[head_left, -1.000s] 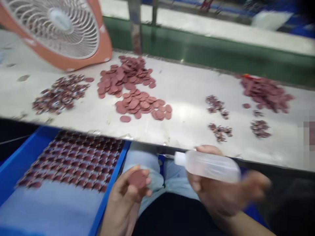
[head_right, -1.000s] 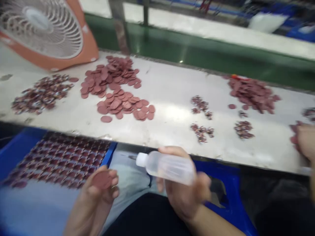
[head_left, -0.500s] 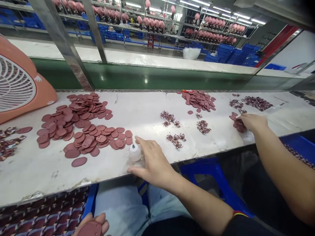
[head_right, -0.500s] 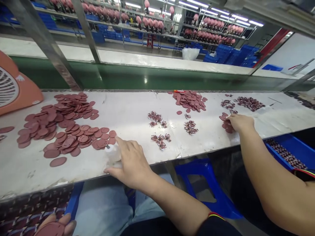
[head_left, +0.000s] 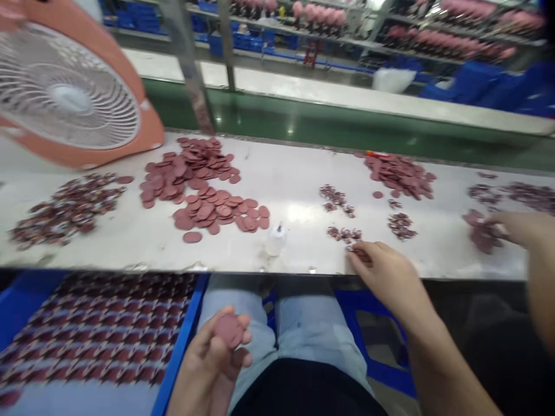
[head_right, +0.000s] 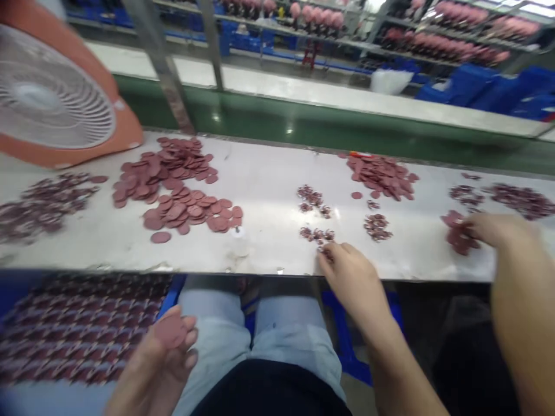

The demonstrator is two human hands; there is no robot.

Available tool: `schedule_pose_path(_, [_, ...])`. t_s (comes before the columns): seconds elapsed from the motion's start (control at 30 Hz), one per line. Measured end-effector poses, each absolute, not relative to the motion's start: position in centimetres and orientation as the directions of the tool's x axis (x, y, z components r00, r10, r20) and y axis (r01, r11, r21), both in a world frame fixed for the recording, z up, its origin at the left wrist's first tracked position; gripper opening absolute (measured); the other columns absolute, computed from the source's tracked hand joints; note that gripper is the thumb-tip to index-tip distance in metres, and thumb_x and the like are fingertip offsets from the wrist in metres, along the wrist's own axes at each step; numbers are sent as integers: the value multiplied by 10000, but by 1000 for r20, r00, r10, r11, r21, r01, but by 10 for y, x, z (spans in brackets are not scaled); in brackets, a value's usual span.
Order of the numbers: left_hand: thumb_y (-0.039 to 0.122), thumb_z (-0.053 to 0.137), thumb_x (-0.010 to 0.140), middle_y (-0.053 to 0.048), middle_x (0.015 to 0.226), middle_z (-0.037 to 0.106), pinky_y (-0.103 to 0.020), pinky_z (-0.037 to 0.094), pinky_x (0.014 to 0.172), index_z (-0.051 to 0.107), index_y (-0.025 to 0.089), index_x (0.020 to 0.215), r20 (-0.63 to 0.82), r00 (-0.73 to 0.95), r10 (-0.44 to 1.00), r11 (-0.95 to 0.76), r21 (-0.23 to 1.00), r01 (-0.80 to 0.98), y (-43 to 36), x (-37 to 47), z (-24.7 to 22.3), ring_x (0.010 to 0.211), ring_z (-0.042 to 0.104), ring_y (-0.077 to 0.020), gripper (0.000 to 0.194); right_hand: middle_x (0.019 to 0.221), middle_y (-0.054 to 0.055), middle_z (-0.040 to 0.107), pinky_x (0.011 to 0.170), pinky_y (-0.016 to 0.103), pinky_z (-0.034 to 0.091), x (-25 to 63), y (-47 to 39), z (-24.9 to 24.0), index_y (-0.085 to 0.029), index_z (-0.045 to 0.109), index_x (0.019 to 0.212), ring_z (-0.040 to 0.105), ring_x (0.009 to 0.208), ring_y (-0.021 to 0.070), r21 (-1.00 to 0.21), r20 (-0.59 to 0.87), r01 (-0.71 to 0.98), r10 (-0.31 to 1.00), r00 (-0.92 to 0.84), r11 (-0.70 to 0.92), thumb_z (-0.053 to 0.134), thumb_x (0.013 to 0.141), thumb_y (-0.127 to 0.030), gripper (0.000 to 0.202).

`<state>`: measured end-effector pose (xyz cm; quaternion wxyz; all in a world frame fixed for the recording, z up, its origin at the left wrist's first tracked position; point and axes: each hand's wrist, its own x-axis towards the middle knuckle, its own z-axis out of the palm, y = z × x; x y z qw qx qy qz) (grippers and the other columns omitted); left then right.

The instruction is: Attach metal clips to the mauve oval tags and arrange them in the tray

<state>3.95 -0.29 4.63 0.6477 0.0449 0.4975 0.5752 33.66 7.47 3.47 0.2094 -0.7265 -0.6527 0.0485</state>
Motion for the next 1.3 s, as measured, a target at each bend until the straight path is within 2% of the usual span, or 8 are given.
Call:
schedule_pose_path(0.1, [383,950,538,-38,792,788,-170,543,530,801,228,884,-600,-57,798,371,563,-738,-3,42,56,664,708,-137,406,946,154,680,805,481,468,340,70,37,-182,648,946,637,860,326,-417,234,903,949,212,-99,499,869,-398,274])
schedule_pose_path(0.2, [383,931,592,-42,778,779,-168,550,561,794,204,889,-601,57,797,432,502,-749,-5,39,55,666,704,-124,373,819,97,659,642,381,527,325,57,42,-189,623,990,631,654,226,-560,132,826,977,170,-68,358,967,-441,366])
schedule_pose_path(0.27, [386,915,627,-40,778,778,-167,555,574,787,201,900,-577,147,804,467,457,-757,-8,35,48,667,709,-122,354,751,42,646,509,276,523,303,41,48,-207,644,994,610,544,159,-725,-102,688,993,-53,-38,325,1006,-491,427])
schedule_pose_path(0.37, [378,881,690,-43,811,786,-166,564,610,781,205,943,-508,230,830,471,418,-777,-14,29,37,699,724,-124,322,838,48,705,531,199,543,266,16,58,-212,711,956,694,688,150,-891,-421,405,706,-569,-205,534,972,-468,312])
schedule_pose_path(0.67, [349,853,738,-45,880,781,-150,554,622,775,209,964,-450,271,851,456,377,-806,-19,18,32,748,714,-114,277,896,122,765,683,246,584,253,19,59,-149,750,1030,733,784,181,-949,-312,258,407,-858,-183,609,946,-279,209])
schedule_pose_path(0.8, [339,883,694,-29,845,756,-121,530,519,783,192,916,-487,255,835,464,376,-802,-18,19,32,685,691,-100,284,919,55,746,698,186,564,246,29,69,-208,721,1017,708,802,131,-932,-361,251,601,-713,-262,608,967,-270,138])
schedule_pose_path(0.9, [364,888,681,-23,781,723,-117,525,491,781,172,914,-510,274,816,492,361,-793,-20,19,32,658,680,-104,320,944,6,709,748,192,551,230,39,79,-265,700,1036,682,836,117,-980,-187,170,754,-630,-101,642,953,-247,103])
schedule_pose_path(1.3, [359,857,724,2,686,663,-126,559,524,768,158,828,-503,274,820,483,351,-802,-23,17,34,638,650,-92,243,929,-30,722,736,166,510,194,58,94,-254,685,1043,671,814,83,-904,4,301,710,-704,303,623,963,-181,124])
